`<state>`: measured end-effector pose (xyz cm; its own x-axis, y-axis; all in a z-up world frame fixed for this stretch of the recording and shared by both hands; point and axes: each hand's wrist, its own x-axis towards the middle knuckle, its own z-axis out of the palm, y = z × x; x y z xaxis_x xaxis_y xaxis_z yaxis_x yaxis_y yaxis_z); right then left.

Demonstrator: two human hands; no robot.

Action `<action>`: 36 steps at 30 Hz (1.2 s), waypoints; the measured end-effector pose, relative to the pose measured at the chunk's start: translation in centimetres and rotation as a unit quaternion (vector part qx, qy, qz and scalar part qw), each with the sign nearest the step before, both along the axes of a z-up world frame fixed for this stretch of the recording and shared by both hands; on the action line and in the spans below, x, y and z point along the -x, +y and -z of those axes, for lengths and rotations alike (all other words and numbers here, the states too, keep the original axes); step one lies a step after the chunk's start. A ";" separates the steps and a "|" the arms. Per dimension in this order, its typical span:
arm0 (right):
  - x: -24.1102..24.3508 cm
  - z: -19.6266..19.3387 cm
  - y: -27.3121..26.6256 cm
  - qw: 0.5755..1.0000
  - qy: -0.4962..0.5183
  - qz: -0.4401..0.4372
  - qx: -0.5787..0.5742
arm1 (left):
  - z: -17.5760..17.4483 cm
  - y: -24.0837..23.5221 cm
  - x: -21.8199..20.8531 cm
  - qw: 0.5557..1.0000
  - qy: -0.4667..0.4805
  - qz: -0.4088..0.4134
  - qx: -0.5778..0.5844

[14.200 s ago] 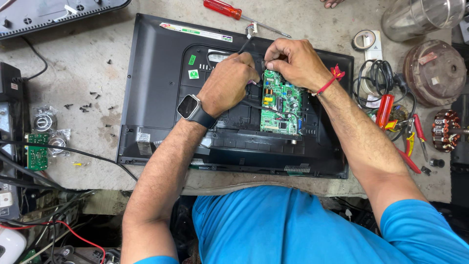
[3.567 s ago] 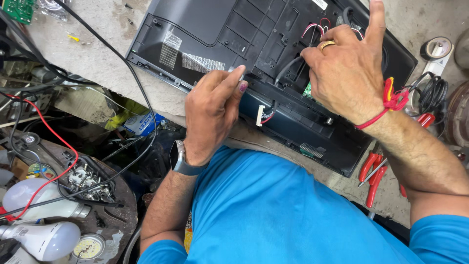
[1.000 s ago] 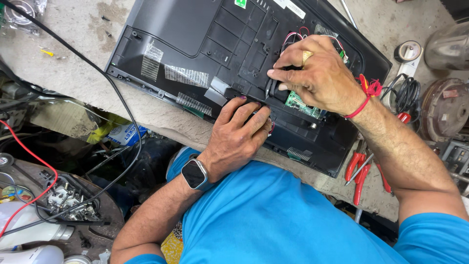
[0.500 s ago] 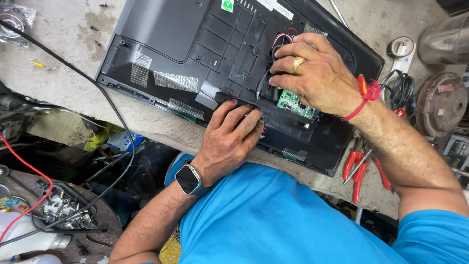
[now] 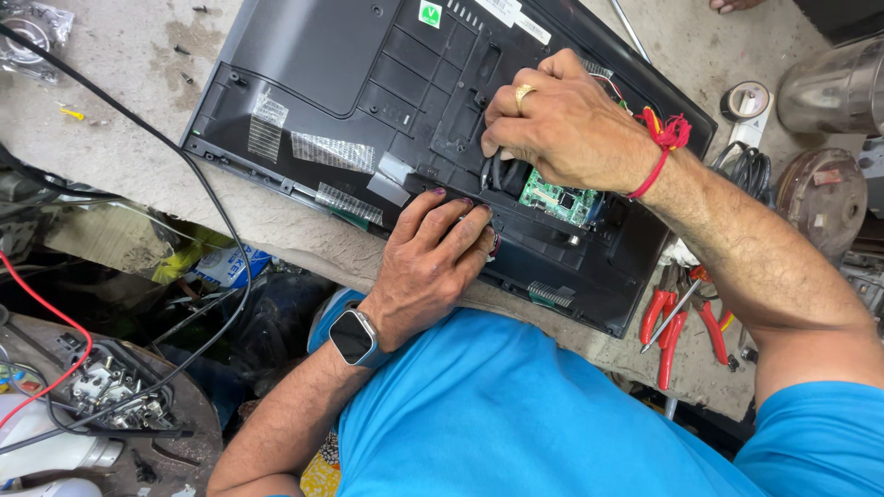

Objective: The person works on the back of a flat-screen TV, connecting and taping wires to the internal circuit board. They use electrical tape to secure connections and a screwdriver to fasten screws on the TV chassis.

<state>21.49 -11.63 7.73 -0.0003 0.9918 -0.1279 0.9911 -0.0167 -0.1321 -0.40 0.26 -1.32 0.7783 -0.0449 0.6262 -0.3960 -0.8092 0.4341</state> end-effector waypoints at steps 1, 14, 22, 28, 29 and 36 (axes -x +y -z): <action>0.3 0.1 0.3 0.999 -0.027 0.003 0.023 | 0.0 0.0 0.1 1.000 0.001 -0.001 0.002; 1.1 -0.8 -1.1 0.989 -0.132 -0.042 -0.047 | 0.5 0.0 0.1 1.000 -0.003 0.000 -0.009; 0.8 0.9 -0.4 0.989 -0.119 -0.038 -0.081 | 0.2 0.5 0.3 1.000 -0.010 0.022 0.001; 0.9 1.3 0.0 0.986 -0.142 -0.005 -0.085 | 0.1 1.1 0.1 0.994 0.016 -0.007 0.106; 1.1 1.0 0.0 0.987 -0.144 -0.001 -0.076 | 0.0 1.2 -0.1 0.994 0.021 -0.001 0.105; 2.7 -6.1 1.3 0.996 -0.057 0.017 -0.067 | -0.3 3.1 -0.4 0.986 0.066 0.058 0.143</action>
<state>18.74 -10.31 13.81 0.0396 0.9992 0.0089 0.9990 -0.0394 -0.0218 0.00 3.39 -0.97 0.8537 0.0252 0.5202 -0.4040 -0.5982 0.6920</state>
